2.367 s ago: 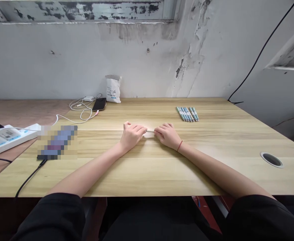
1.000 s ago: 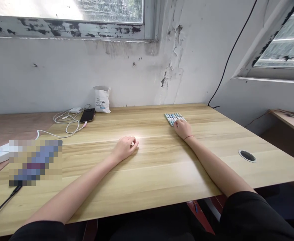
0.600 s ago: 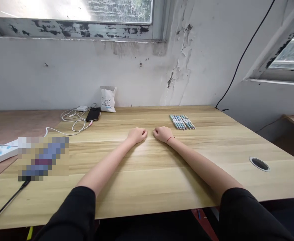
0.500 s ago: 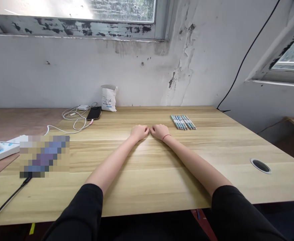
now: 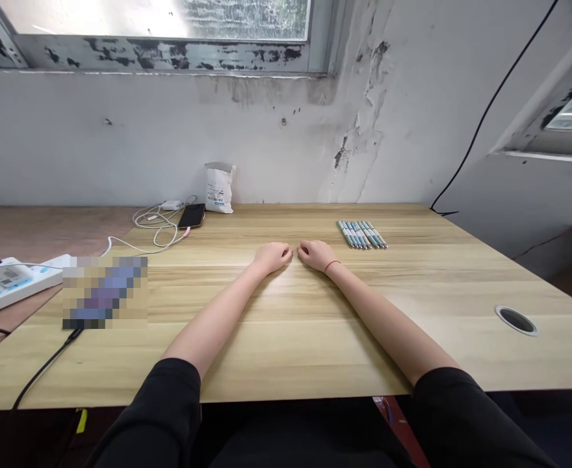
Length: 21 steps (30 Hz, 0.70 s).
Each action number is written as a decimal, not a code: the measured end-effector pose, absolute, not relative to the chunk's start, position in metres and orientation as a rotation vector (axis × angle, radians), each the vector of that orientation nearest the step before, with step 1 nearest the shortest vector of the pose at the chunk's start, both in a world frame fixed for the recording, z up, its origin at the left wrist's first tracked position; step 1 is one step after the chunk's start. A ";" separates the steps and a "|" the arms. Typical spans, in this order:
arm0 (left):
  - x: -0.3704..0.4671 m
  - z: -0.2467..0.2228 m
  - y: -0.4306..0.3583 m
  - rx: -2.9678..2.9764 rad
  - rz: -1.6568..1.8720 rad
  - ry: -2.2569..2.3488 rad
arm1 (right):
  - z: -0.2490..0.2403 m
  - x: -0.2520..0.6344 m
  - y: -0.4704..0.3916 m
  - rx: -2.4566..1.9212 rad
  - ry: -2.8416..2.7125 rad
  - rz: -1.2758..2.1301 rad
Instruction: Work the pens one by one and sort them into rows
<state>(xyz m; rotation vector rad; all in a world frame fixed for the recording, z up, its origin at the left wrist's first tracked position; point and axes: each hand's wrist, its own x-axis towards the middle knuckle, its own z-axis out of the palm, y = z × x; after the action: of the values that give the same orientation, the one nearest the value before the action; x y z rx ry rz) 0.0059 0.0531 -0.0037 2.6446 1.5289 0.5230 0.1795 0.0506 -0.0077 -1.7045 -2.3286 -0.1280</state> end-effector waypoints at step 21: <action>0.005 -0.005 0.055 2.692 0.475 1.506 | -0.008 0.180 0.052 -1.747 -2.341 -0.108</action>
<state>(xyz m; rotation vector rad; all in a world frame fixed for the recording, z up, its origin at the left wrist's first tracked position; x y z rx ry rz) 0.0054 0.0548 -0.0053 2.6918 1.5058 0.4754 0.1799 0.0524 -0.0082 -1.7468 -2.3407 -0.1077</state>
